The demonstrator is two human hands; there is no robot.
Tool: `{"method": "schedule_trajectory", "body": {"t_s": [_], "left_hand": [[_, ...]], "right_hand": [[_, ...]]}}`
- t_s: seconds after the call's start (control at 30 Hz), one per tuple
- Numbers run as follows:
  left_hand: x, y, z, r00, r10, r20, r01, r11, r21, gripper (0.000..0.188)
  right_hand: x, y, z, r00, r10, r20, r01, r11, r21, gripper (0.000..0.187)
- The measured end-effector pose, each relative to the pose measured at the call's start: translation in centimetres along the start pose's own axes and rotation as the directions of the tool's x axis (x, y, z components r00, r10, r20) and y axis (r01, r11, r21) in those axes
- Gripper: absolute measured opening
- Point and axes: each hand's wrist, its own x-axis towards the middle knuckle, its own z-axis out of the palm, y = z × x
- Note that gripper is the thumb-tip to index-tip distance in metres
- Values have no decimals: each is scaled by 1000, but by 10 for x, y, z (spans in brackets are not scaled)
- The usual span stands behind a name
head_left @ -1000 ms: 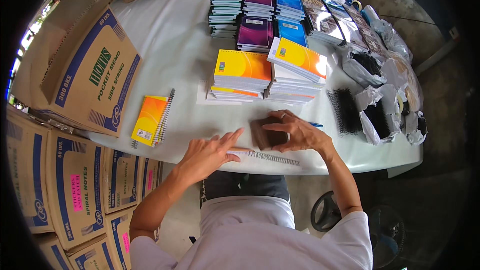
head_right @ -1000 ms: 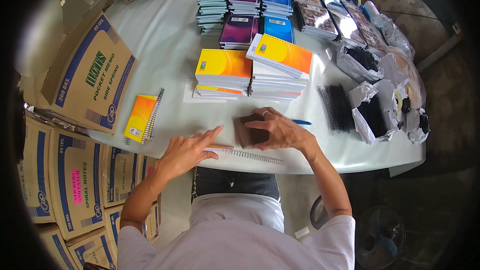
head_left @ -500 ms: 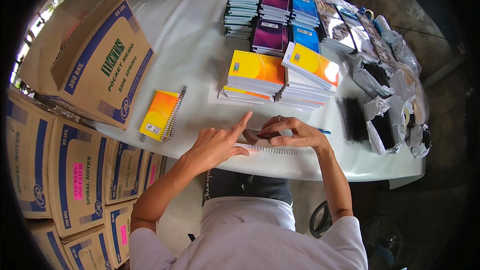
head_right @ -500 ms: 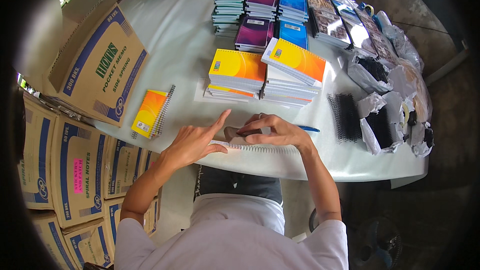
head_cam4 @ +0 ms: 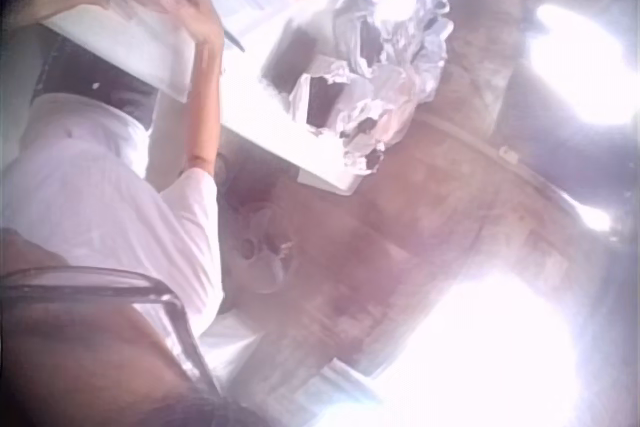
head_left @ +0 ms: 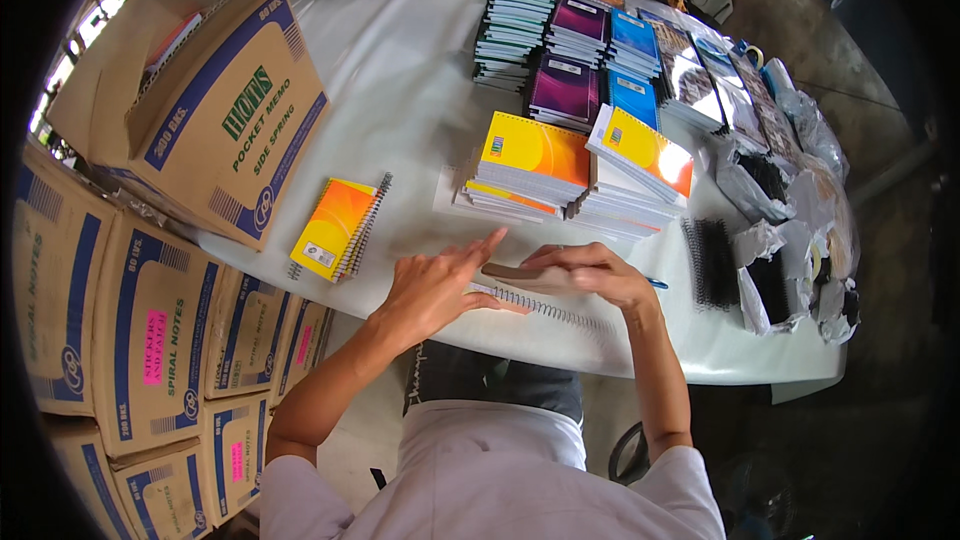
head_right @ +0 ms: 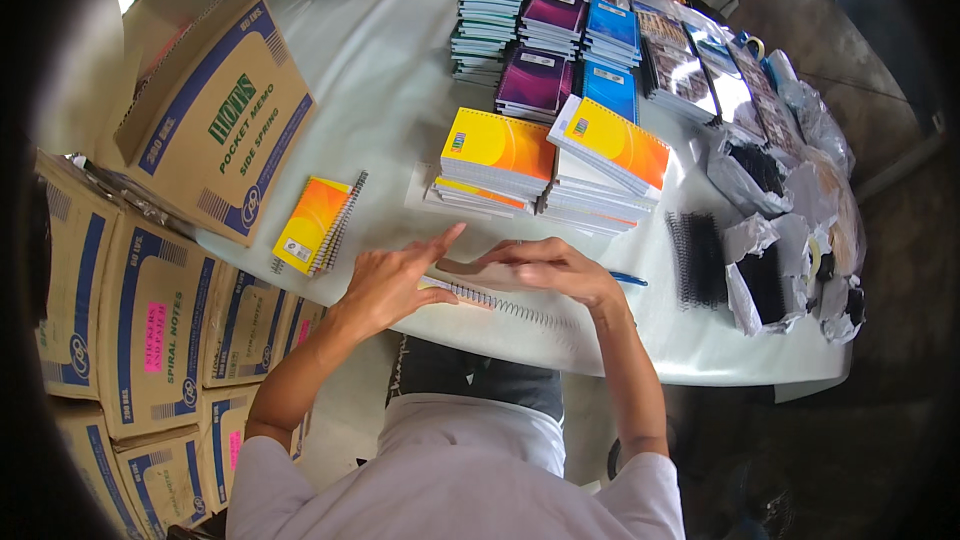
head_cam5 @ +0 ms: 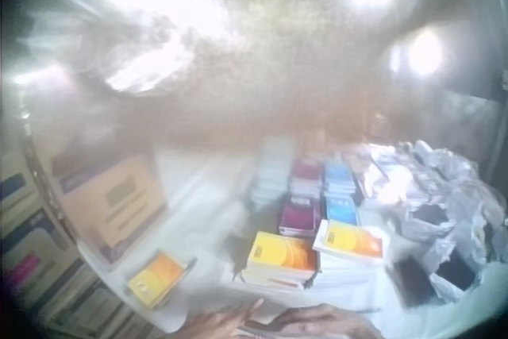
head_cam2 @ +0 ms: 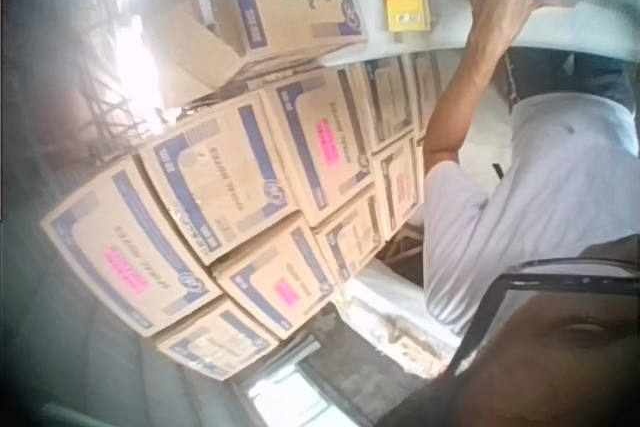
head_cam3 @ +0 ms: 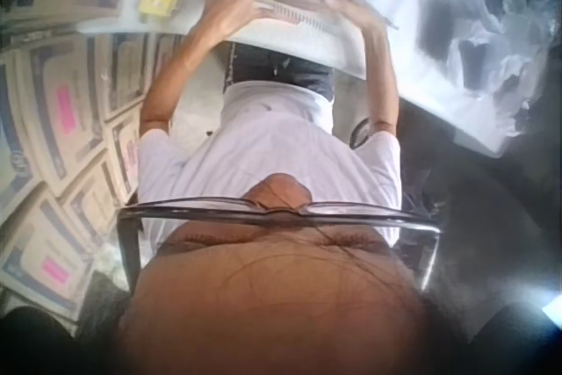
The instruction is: The person assembles spiral-bound notebooks by aligning covers and pages, inserting a metal spiral through the punched holes, and using pliers to crimp the ends of the wire.
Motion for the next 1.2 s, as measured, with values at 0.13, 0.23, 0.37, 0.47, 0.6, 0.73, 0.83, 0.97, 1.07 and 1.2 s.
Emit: {"method": "schedule_trajectory", "body": {"t_s": [0.13, 0.23, 0.37, 0.47, 0.6, 0.73, 0.83, 0.97, 1.07, 1.2], "left_hand": [[1, -6, 0, 994, 46, -101, -59, 990, -130, 97], [-2, -12, 3, 993, -29, -117, -3, 964, -266, 102], [-2, -17, 6, 991, -116, -64, 67, 855, -514, 109], [-3, -28, 27, 979, -134, -155, -11, 721, -693, 112], [-6, -30, 33, 976, -133, -171, -48, 635, -771, 112], [-4, -37, 44, 957, -122, -261, -136, 607, -783, 113], [-3, -36, 46, 940, -154, -305, -176, 548, -818, 114], [-8, -31, 39, 945, -277, -177, -36, 448, -893, 113], [-7, -32, 45, 955, -217, -203, -93, 429, -899, 101], [-10, -42, 55, 970, -54, -238, -183, 485, -855, 65]], "right_hand": [[17, -4, 12, 965, 245, -94, -261, 861, -437, 61], [11, 2, 5, 996, 91, -9, -92, 992, -82, 49], [22, 0, 9, 987, 162, -4, -159, 964, -215, 50], [29, -5, 10, 982, 189, 6, -182, 951, -250, 51], [35, 3, 14, 975, 221, -32, -223, 948, -227, 53], [36, 7, 17, 997, 75, -13, -76, 990, -115, 48], [49, -2, 19, 985, 172, -31, -173, 938, -300, 45], [55, -7, 33, 998, 63, 26, -49, 922, -385, 44], [55, 8, 28, 989, 54, -137, -125, 803, -583, 41], [33, -3, 28, 931, 72, -359, -266, 807, -528, 41]]}}
